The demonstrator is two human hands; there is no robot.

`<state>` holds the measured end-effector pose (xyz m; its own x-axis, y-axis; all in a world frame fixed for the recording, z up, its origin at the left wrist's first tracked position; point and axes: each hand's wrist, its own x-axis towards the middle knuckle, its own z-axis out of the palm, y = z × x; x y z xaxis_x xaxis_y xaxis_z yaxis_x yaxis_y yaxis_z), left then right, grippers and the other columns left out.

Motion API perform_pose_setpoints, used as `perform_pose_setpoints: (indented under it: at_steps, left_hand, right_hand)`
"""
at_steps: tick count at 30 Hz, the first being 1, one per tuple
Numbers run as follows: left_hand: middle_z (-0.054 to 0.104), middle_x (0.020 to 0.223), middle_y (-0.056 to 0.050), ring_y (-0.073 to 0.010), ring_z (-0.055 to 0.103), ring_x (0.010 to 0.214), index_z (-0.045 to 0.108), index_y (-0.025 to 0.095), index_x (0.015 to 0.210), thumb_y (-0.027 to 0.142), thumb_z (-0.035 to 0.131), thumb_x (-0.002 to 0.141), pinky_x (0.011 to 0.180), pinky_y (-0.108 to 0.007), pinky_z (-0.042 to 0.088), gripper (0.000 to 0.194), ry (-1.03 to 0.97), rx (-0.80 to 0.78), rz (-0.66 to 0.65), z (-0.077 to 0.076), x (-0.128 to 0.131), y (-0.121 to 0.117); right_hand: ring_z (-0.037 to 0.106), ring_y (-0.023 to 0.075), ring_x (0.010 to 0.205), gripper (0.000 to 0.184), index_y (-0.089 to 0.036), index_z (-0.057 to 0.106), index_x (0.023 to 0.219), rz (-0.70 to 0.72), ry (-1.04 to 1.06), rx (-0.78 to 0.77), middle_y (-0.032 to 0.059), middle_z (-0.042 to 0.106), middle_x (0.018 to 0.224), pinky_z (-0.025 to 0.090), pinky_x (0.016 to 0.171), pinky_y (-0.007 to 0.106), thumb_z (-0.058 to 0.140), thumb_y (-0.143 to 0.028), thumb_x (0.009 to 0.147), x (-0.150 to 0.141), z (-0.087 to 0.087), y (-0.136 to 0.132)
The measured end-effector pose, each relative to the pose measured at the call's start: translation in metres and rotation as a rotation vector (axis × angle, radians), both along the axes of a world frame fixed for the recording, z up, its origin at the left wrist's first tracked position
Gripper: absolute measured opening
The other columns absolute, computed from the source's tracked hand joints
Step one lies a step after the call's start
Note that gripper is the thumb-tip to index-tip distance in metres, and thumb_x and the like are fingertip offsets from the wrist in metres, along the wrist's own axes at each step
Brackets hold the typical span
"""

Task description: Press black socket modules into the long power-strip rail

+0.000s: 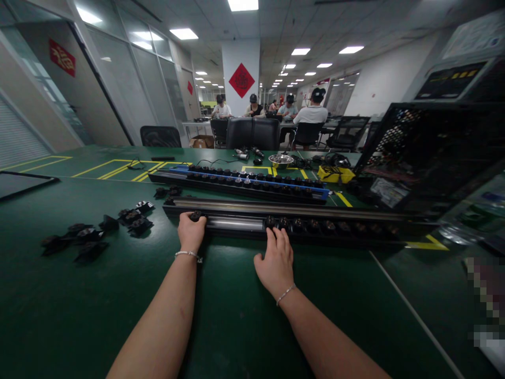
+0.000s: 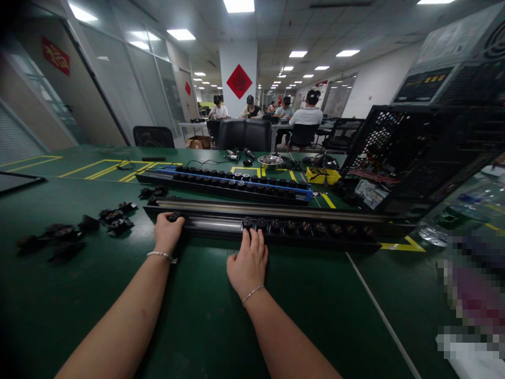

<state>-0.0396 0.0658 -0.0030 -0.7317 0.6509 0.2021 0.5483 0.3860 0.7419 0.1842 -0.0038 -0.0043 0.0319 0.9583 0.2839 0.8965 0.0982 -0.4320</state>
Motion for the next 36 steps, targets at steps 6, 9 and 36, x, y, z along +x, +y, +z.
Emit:
perform_pose_setpoints:
  at_steps: [6, 9, 36]
  left_hand:
    - [0.064, 0.095, -0.006, -0.0198, 0.061, 0.09, 0.054, 0.018, 0.102, 0.031, 0.056, 0.068, 0.083, -0.032, 0.046, 0.036, -0.033, 0.041, 0.008, -0.006, -0.004, 0.003]
    - [0.064, 0.097, -0.007, -0.0201, 0.06, 0.092, 0.055, 0.019, 0.102, 0.03, 0.057, 0.067, 0.085, -0.032, 0.046, 0.036, -0.042, 0.063, 0.02, -0.009, -0.008, 0.003]
    - [0.065, 0.079, -0.001, -0.021, 0.061, 0.081, 0.06, 0.018, 0.083, 0.033, 0.066, 0.059, 0.076, -0.035, 0.049, 0.028, 0.094, 0.035, 0.387, -0.008, -0.125, -0.024]
  right_hand:
    - [0.02, 0.0238, 0.135, 0.062, -0.012, 0.041, 0.133, -0.002, 0.002, 0.007, 0.0108, 0.037, 0.141, 0.023, 0.107, 0.041, 0.043, -0.018, 0.071, 0.0, 0.0, 0.001]
    - [0.019, 0.024, 0.135, 0.062, -0.012, 0.041, 0.133, 0.003, 0.011, 0.005, 0.0107, 0.037, 0.141, 0.022, 0.107, 0.042, 0.043, -0.018, 0.071, 0.001, 0.0, 0.001]
    - [0.019, 0.0253, 0.135, 0.062, -0.011, 0.041, 0.134, 0.01, 0.031, 0.0, 0.0103, 0.036, 0.141, 0.023, 0.108, 0.042, 0.043, -0.017, 0.072, 0.001, 0.0, 0.0]
